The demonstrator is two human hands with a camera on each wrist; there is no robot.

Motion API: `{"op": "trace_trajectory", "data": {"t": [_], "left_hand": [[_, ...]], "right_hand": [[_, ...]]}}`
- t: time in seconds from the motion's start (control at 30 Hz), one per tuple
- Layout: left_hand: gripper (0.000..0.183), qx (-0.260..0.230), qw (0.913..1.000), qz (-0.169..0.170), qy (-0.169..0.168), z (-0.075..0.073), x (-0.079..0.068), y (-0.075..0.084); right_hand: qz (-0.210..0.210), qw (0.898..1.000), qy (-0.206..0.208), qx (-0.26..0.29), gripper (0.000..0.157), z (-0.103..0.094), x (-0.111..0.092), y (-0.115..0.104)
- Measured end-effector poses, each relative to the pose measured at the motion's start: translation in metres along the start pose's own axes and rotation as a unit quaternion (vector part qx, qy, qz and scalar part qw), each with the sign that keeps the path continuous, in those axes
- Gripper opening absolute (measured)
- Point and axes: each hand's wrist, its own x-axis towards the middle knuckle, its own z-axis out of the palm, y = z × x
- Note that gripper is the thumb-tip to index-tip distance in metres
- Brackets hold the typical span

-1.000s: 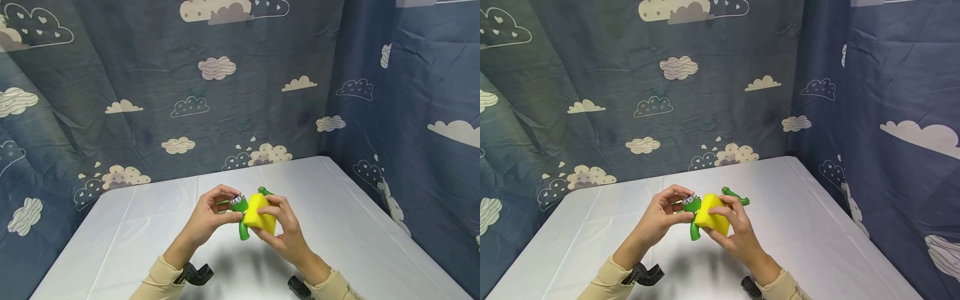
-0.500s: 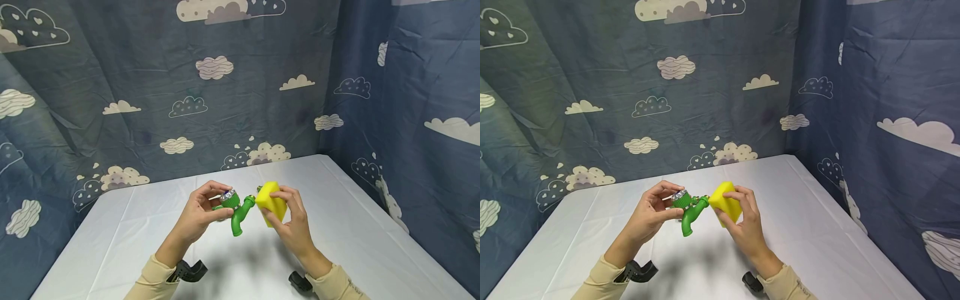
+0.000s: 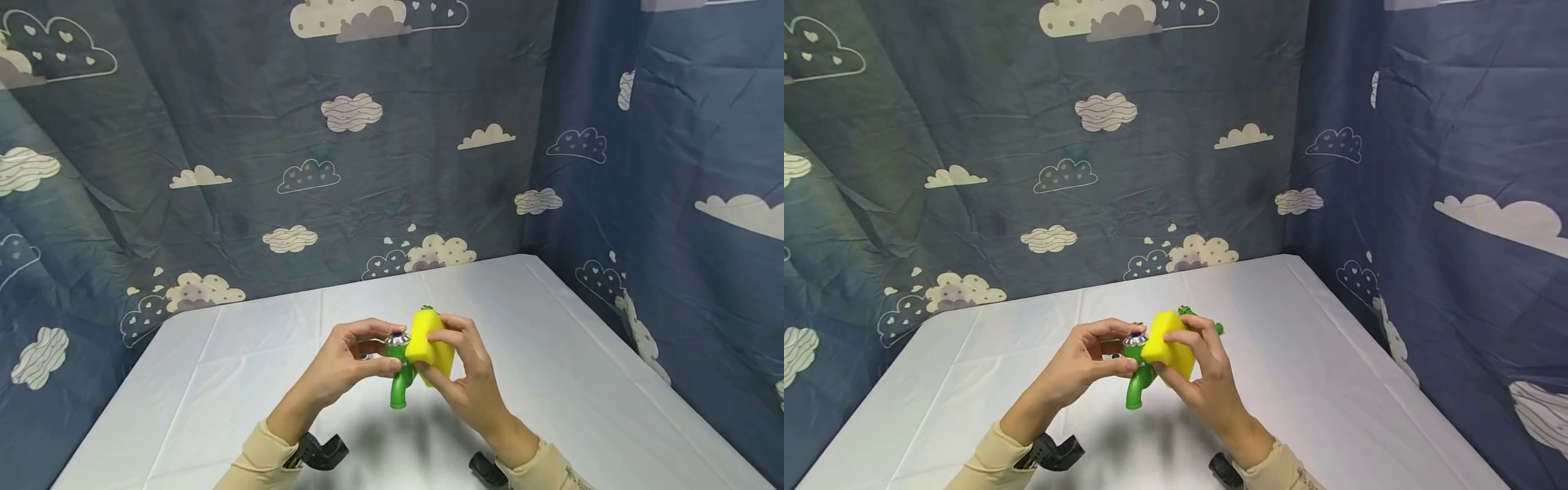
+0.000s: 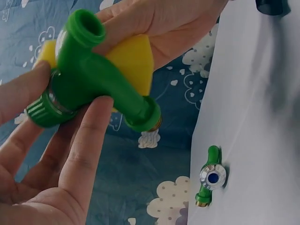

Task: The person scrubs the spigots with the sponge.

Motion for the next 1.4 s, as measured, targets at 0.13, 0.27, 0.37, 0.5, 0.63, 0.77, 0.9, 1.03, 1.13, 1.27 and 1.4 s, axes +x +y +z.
{"op": "trace_trajectory", "data": {"t": [0.13,0.27,0.37,0.5,0.63,0.77,0.9,1.03,1.13,1.27,1.4], "left_hand": [[0.048,0.035,0.9993,0.013,-0.007,-0.003,0.0,0.005],[0.046,0.062,0.9979,0.012,0.016,-0.003,0.003,0.008],[0.046,0.075,0.9965,0.004,0.035,-0.002,0.004,0.008],[0.048,0.052,0.9978,0.012,0.039,-0.002,0.002,0.01],[0.05,0.014,0.9985,0.04,0.036,-0.006,-0.003,0.015],[0.05,0.004,0.9971,0.074,0.016,-0.012,-0.008,0.02],[0.045,-0.001,0.9957,0.093,-0.001,-0.018,-0.011,0.022],[0.043,0.002,0.9962,0.086,0.018,-0.02,-0.012,0.023],[0.045,0.015,0.9969,0.061,0.048,-0.017,-0.01,0.022],[0.043,0.047,0.9955,0.036,0.074,-0.008,-0.006,0.018],[0.043,0.051,0.996,0.028,0.068,-0.003,-0.005,0.014]], "right_hand": [[0.057,0.998,0.022,-0.016,0.048,-0.002,0.004,0.002],[0.013,0.999,0.03,0.018,0.038,-0.002,0.006,0.001],[-0.058,0.998,0.015,0.038,0.034,0.0,0.004,-0.003],[-0.102,0.994,0.009,0.036,0.037,0.004,0.002,-0.004],[-0.086,0.996,0.008,0.014,0.037,0.006,0.001,-0.001],[-0.024,0.999,0.004,-0.022,0.033,0.004,-0.001,0.003],[0.036,0.998,0.017,-0.051,0.042,0.002,-0.001,0.005],[0.055,0.997,0.034,-0.035,0.048,0.0,-0.001,0.003],[0.007,1.0,0.026,0.006,0.039,0.001,-0.002,-0.001],[-0.084,0.996,-0.002,0.04,0.033,0.005,-0.003,-0.006],[-0.11,0.993,-0.012,0.041,0.035,0.008,-0.004,-0.007]]}}
